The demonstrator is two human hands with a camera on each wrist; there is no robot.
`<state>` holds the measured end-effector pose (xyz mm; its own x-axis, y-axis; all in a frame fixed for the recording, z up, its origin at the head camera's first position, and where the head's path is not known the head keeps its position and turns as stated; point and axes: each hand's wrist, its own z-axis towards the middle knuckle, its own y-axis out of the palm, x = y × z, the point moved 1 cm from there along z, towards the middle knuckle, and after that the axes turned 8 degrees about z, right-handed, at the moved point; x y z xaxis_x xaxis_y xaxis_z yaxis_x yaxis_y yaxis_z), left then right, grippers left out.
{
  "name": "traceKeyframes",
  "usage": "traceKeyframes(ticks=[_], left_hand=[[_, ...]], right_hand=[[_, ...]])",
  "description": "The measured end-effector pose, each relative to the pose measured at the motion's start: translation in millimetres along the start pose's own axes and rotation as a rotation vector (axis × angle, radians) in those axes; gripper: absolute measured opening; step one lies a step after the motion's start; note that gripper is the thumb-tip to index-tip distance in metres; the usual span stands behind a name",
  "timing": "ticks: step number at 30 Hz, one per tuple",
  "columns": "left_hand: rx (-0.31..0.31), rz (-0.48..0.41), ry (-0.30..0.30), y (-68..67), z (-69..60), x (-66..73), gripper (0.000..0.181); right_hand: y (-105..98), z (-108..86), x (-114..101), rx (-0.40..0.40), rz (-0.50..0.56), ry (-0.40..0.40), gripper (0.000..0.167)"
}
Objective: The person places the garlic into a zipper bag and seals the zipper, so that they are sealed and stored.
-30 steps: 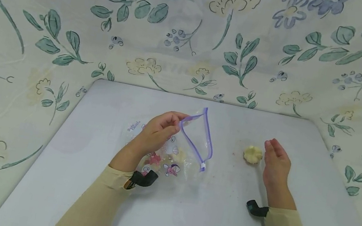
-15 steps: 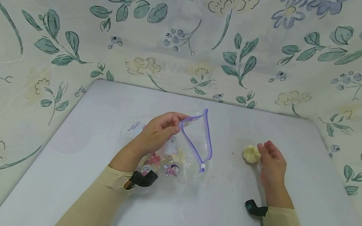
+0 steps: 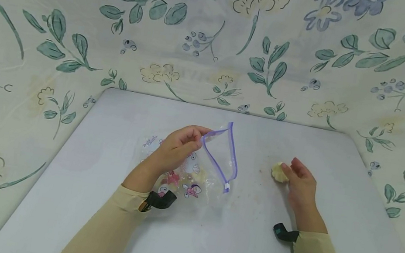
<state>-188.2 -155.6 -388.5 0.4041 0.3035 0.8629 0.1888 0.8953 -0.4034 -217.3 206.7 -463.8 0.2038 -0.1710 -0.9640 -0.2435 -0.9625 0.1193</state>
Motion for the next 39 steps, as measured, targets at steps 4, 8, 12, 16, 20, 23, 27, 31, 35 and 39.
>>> traceKeyframes(ticks=[4,8,12,16,20,23,27,31,35,39], left_hand=[[-0.005,-0.005,-0.002,0.2,-0.6,1.2,0.010],[-0.004,-0.004,-0.002,0.3,-0.6,1.9,0.011],[-0.002,-0.007,0.001,0.3,0.0,1.9,0.011],[-0.002,-0.011,0.000,0.5,0.2,1.8,0.011],[-0.005,-0.013,0.000,0.8,0.3,1.7,0.011],[-0.006,-0.010,0.001,0.6,0.4,1.1,0.011],[-0.005,-0.006,0.005,0.0,-0.5,0.9,0.011],[-0.002,-0.006,0.008,-0.1,-0.9,1.5,0.011],[0.000,-0.004,0.008,0.1,-0.5,1.6,0.011],[0.001,-0.004,0.007,-0.2,-0.4,2.0,0.011]], right_hand=[[-0.9,0.6,0.6,-0.004,-0.037,0.023,0.072],[-1.8,1.9,2.0,-0.015,-0.059,0.028,0.069],[-2.4,3.0,3.3,-0.023,-0.084,0.024,0.067],[-2.0,2.9,4.4,-0.015,-0.140,0.022,0.066],[-1.3,3.5,6.4,-0.033,-0.201,0.027,0.070],[-1.0,4.8,7.9,-0.048,-0.227,0.027,0.072],[-0.6,6.7,9.4,-0.047,-0.237,0.019,0.073],[0.4,6.9,10.1,-0.038,-0.243,0.017,0.072],[0.1,7.5,11.9,-0.028,-0.242,0.011,0.071],[-1.1,9.2,14.1,-0.014,-0.244,0.015,0.071]])
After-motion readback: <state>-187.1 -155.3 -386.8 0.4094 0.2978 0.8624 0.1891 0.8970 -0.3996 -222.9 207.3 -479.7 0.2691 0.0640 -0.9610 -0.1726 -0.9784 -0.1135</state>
